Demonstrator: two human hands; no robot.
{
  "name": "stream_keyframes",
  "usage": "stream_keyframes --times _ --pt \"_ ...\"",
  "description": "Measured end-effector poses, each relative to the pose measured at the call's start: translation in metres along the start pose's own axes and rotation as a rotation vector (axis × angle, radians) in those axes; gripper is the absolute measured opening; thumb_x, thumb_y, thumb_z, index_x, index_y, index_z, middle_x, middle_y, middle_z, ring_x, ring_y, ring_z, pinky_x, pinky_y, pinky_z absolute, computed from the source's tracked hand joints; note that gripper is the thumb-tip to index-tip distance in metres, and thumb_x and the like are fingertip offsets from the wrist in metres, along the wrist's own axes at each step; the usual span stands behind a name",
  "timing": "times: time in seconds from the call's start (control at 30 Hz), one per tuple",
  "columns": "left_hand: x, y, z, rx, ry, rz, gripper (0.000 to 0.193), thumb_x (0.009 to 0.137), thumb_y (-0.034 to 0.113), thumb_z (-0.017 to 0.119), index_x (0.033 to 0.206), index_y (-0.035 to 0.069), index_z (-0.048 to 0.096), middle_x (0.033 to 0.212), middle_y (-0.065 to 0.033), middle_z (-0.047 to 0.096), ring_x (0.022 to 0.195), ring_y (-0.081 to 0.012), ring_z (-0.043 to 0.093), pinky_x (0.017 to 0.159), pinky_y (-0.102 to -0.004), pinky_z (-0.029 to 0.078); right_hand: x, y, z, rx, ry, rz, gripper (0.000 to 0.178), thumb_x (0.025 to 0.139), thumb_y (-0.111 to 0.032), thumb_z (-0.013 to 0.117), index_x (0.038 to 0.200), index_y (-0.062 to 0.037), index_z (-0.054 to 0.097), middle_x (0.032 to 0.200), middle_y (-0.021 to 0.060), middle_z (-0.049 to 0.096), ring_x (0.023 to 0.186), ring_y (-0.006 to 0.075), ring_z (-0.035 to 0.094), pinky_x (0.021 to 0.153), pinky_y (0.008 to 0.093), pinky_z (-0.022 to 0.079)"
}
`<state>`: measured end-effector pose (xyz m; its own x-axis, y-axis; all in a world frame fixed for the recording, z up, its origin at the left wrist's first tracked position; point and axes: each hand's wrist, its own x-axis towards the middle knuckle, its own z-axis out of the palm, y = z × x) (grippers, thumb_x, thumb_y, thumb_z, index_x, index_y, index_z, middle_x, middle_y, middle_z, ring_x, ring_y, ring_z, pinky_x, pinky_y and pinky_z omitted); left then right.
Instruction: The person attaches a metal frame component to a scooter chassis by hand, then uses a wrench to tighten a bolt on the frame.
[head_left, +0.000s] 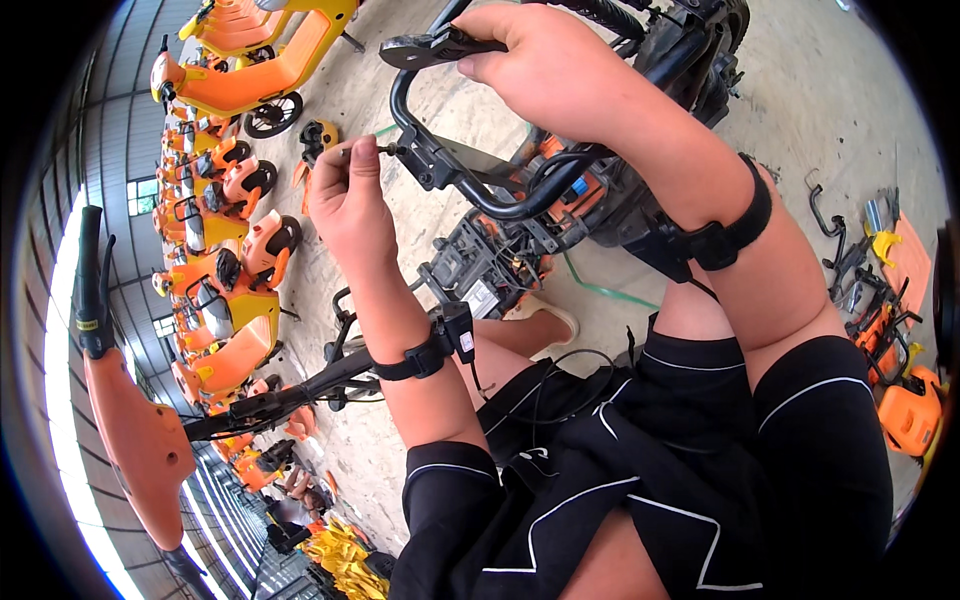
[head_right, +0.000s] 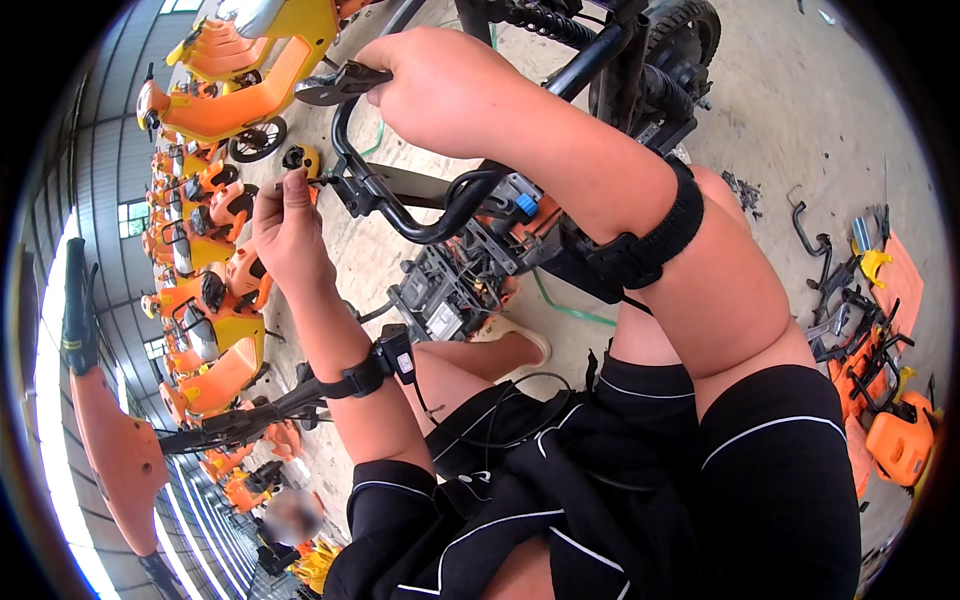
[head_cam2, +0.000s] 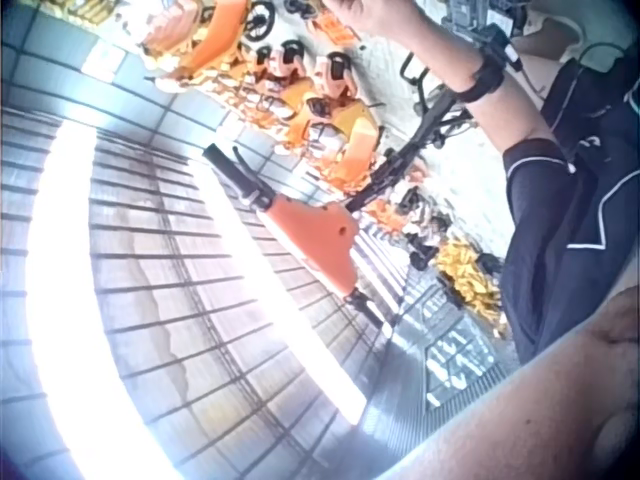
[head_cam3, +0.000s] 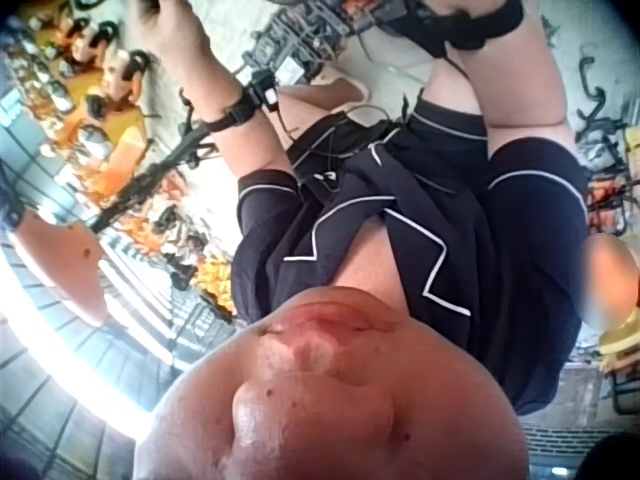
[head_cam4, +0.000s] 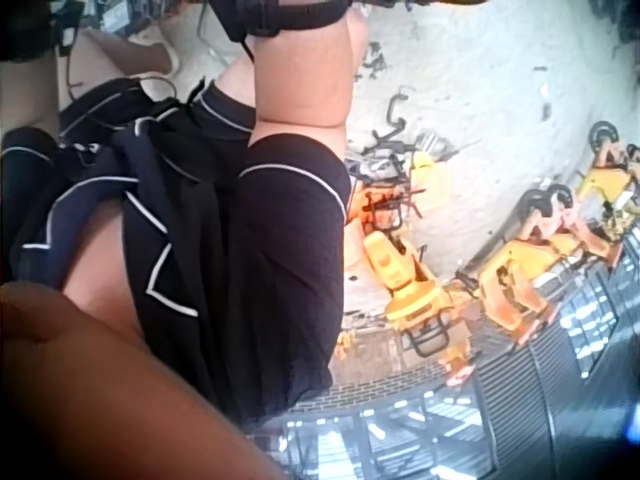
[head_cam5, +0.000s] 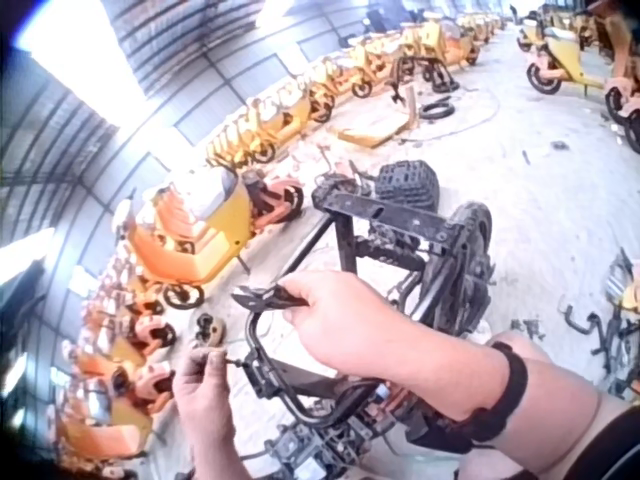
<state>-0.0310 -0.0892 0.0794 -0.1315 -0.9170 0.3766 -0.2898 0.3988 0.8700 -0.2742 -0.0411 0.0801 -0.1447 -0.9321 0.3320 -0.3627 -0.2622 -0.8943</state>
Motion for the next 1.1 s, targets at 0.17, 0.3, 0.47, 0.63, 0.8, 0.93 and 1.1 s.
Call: stream_keyframes --times 0.17,0.3,0.47,0.63,0.8,0.93,1.1 --pt "0.001 0.000 0.009 0.026 0.076 -0.020 0.026 0.097 0.028 0.069 0.102 0.002 0.066 0.070 0.0038 0.054 0.054 -0.0024 0.038 0.048 -0.0194 0.027 0.001 0.002 0.001 0.037 0.023 -0.019 0.028 0.092 -0.015 0.058 0.116 -0.0078 0.070 0.085 0.0170 0.070 0.080 0.0347 0.067 0.076 0.0432 0.051" --pt "-0.007 0.014 0.011 -0.029 0.013 -0.065 0.030 0.099 0.030 0.066 0.107 0.001 0.066 0.069 0.0045 0.053 0.054 -0.0019 0.037 0.048 -0.0189 0.027 0.002 -0.001 0.000 -0.035 -0.008 0.023 0.028 0.092 -0.016 0.058 0.115 -0.0077 0.070 0.084 0.0167 0.070 0.080 0.0342 0.067 0.075 0.0434 0.051" --pt "-0.007 0.012 0.005 -0.009 0.026 -0.071 0.024 0.096 0.026 0.071 0.100 0.003 0.065 0.069 0.0045 0.054 0.054 -0.0016 0.037 0.048 -0.0189 0.027 0.000 -0.001 0.001 -0.042 0.006 0.028 0.027 0.092 -0.017 0.058 0.115 -0.0083 0.070 0.083 0.0157 0.070 0.077 0.0320 0.067 0.074 0.0434 0.051" --pt "-0.002 0.005 0.011 -0.052 0.114 -0.080 0.021 0.092 0.021 0.076 0.094 0.002 0.067 0.071 0.0073 0.052 0.064 -0.0023 0.039 0.059 -0.0182 0.030 -0.001 -0.002 0.000 0.034 -0.011 0.031 0.026 0.093 -0.018 0.058 0.114 -0.0083 0.071 0.081 0.0153 0.069 0.075 0.0304 0.067 0.073 0.0422 0.051" --pt "-0.010 0.015 0.013 -0.071 -0.017 -0.134 0.029 0.100 0.027 0.065 0.114 0.002 0.067 0.071 0.0085 0.046 0.063 -0.0007 0.038 0.056 -0.0180 0.027 0.002 -0.002 0.000 -0.029 -0.004 0.028 0.024 0.093 -0.017 0.059 0.112 -0.0071 0.070 0.080 0.0154 0.068 0.074 0.0295 0.067 0.071 0.0406 0.051" --pt "-0.011 0.014 0.011 -0.098 -0.034 -0.125 0.023 0.099 0.023 0.067 0.106 0.001 0.067 0.076 0.0042 0.058 0.064 -0.0010 0.041 0.055 -0.0185 0.030 0.000 -0.004 -0.001 0.027 0.006 0.035 0.025 0.095 -0.017 0.058 0.114 -0.0064 0.069 0.082 0.0160 0.068 0.075 0.0308 0.067 0.071 0.0409 0.051" --pt "-0.004 0.004 0.012 -0.166 0.067 -0.127 0.015 0.093 0.011 0.074 0.089 0.001 0.064 0.087 -0.0043 0.070 0.064 -0.0018 0.042 0.056 -0.0195 0.035 0.000 -0.007 0.002 0.030 -0.003 0.021 0.029 0.096 -0.019 0.057 0.120 -0.0057 0.065 0.088 0.0183 0.069 0.079 0.0356 0.066 0.073 0.0431 0.051"
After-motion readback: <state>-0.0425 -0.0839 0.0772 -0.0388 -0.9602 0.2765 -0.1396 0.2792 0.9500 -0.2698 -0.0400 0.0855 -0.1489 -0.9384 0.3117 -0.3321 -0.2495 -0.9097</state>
